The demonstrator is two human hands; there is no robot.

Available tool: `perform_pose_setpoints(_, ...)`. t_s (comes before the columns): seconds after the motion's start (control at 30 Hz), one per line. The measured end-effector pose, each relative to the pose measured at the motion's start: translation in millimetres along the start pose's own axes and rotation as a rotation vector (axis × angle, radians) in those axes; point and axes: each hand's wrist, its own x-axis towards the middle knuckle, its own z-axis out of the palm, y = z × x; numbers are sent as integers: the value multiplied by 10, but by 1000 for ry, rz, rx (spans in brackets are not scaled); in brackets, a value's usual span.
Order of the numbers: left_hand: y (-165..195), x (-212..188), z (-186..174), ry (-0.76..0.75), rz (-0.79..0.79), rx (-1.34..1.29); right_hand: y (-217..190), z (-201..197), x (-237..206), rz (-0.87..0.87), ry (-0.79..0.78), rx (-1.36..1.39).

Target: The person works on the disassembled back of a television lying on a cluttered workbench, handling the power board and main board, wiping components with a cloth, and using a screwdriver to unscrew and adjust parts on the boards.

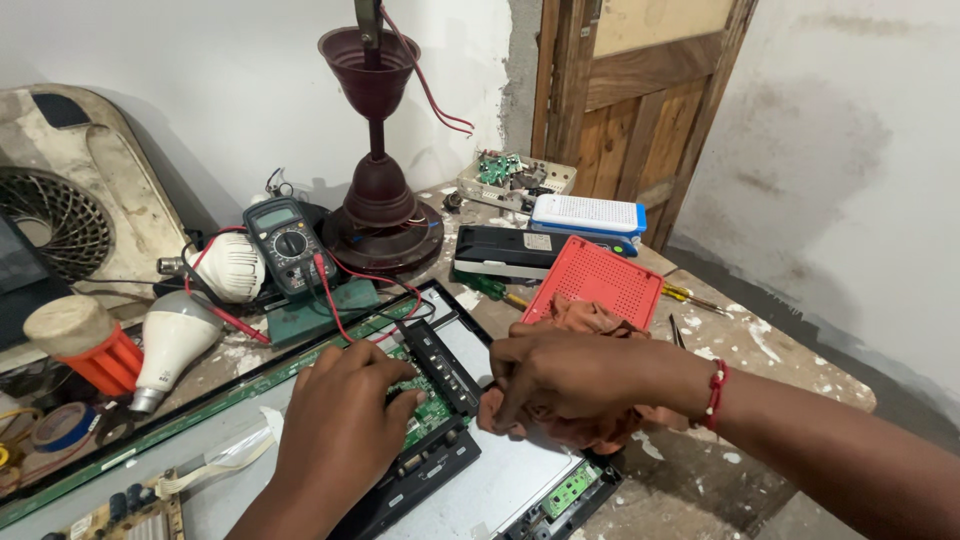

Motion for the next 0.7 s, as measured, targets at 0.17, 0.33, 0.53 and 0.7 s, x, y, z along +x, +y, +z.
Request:
perform_pose_setpoints(0.17, -29, 0, 2, -7, -28, 3, 66, -68, 44, 208, 161, -22)
perform_pose_setpoints(0.33, -81, -3, 2, 51, -24, 32, 224, -24, 369, 136, 295, 88)
perform_pose_setpoints(0.53, -208, -35, -32, 95, 16, 25, 349, 211, 761, 64, 304, 104)
perform_pose_setpoints(0.7, -275, -49, -38, 107, 13, -3, 488, 285, 993, 33, 394, 15)
